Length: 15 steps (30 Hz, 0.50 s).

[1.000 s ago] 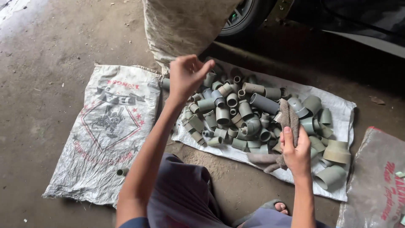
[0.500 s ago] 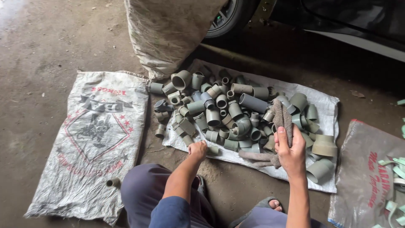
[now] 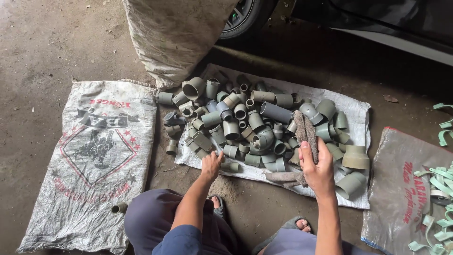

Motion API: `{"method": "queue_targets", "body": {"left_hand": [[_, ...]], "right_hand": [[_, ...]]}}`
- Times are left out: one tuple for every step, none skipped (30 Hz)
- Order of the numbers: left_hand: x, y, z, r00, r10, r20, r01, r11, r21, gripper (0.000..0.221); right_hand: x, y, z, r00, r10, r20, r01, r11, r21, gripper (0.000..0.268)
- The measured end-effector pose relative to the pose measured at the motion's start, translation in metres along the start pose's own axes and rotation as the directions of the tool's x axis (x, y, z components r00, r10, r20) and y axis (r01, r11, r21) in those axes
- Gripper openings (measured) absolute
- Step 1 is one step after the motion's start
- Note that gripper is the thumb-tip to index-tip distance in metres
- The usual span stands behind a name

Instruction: The person sits on the ground and uses a cloth to wipe and clean small gray plastic pipe fittings. They pick up each fitting, rub it with the cloth, and place it aside on a sack.

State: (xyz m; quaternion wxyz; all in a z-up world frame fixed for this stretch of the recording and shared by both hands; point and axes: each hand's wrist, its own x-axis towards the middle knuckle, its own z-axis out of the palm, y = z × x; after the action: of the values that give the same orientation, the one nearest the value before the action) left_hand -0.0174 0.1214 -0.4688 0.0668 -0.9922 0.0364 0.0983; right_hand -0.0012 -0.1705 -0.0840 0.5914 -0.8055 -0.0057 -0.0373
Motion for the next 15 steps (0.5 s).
{"method": "queue_targets", "body": {"left_hand": [[-0.003,-0.002,-0.008,1.000,-0.001,0.001,0.001,1.000,0.002,0.072],[-0.005,-0.004,-0.015,1.000,-0.029,-0.006,0.028,0.995,-0.099,0.066],[-0.009,-0.006,-0.023,0.998,-0.058,-0.010,0.054,0.979,-0.199,0.060],[0.000,-0.010,-0.011,0.998,-0.058,-0.012,0.055,0.979,-0.197,0.060],[0.008,-0.015,0.001,0.998,-0.036,-0.052,0.021,0.964,-0.263,0.069],[0.014,-0.020,0.012,0.996,-0.021,-0.091,-0.010,0.945,-0.328,0.078],[0.017,-0.021,-0.007,0.995,-0.028,-0.092,-0.004,0.945,-0.327,0.078],[0.022,-0.024,-0.029,0.991,-0.010,-0.131,-0.055,0.873,-0.484,0.083],[0.026,-0.027,-0.051,0.985,0.001,-0.172,-0.110,0.774,-0.624,0.087],[0.041,-0.028,-0.059,0.984,-0.006,-0.178,-0.108,0.778,-0.619,0.087],[0.057,-0.029,-0.067,0.977,0.000,-0.212,-0.150,0.708,-0.690,0.087],[0.073,-0.031,-0.077,0.969,0.008,-0.249,-0.198,0.631,-0.751,0.087],[0.068,-0.026,-0.126,0.967,0.006,-0.255,-0.201,0.637,-0.745,0.087],[0.065,-0.017,-0.175,0.968,-0.056,-0.243,-0.188,0.478,-0.858,0.069],[0.060,-0.008,-0.223,0.969,-0.112,-0.219,-0.176,0.300,-0.937,0.054]], "right_hand": [[0.001,0.000,0.000,1.000,0.001,0.001,-0.001,1.000,0.002,0.023],[0.001,-0.001,-0.001,1.000,-0.002,0.000,0.002,1.000,0.003,0.023],[0.001,-0.002,-0.001,1.000,-0.005,-0.001,0.005,1.000,0.004,0.023],[0.002,-0.002,-0.002,1.000,-0.007,-0.002,0.007,1.000,0.006,0.023],[0.003,-0.002,-0.003,1.000,-0.007,0.006,0.007,1.000,0.006,0.023],[0.004,-0.003,-0.004,1.000,-0.008,0.019,0.008,1.000,0.007,0.023],[0.002,-0.010,-0.003,1.000,-0.011,0.024,0.011,1.000,0.010,0.023],[0.002,-0.017,-0.002,0.999,-0.013,0.034,0.012,0.999,0.050,0.023],[0.001,-0.025,-0.002,0.999,-0.016,0.044,0.012,0.996,0.090,0.023],[0.002,-0.024,-0.003,0.999,-0.024,0.047,0.020,0.995,0.097,0.023],[0.004,-0.024,-0.004,0.998,-0.013,0.068,0.006,0.995,0.096,0.021],[0.005,-0.025,-0.004,0.996,-0.001,0.084,-0.007,0.995,0.095,0.020],[0.008,-0.026,-0.005,0.997,-0.009,0.082,0.001,0.995,0.102,0.020],[0.010,-0.028,-0.007,0.995,-0.015,0.103,0.006,0.996,0.090,0.021],[0.013,-0.029,-0.009,0.992,-0.020,0.123,0.011,0.997,0.077,0.026]]}}
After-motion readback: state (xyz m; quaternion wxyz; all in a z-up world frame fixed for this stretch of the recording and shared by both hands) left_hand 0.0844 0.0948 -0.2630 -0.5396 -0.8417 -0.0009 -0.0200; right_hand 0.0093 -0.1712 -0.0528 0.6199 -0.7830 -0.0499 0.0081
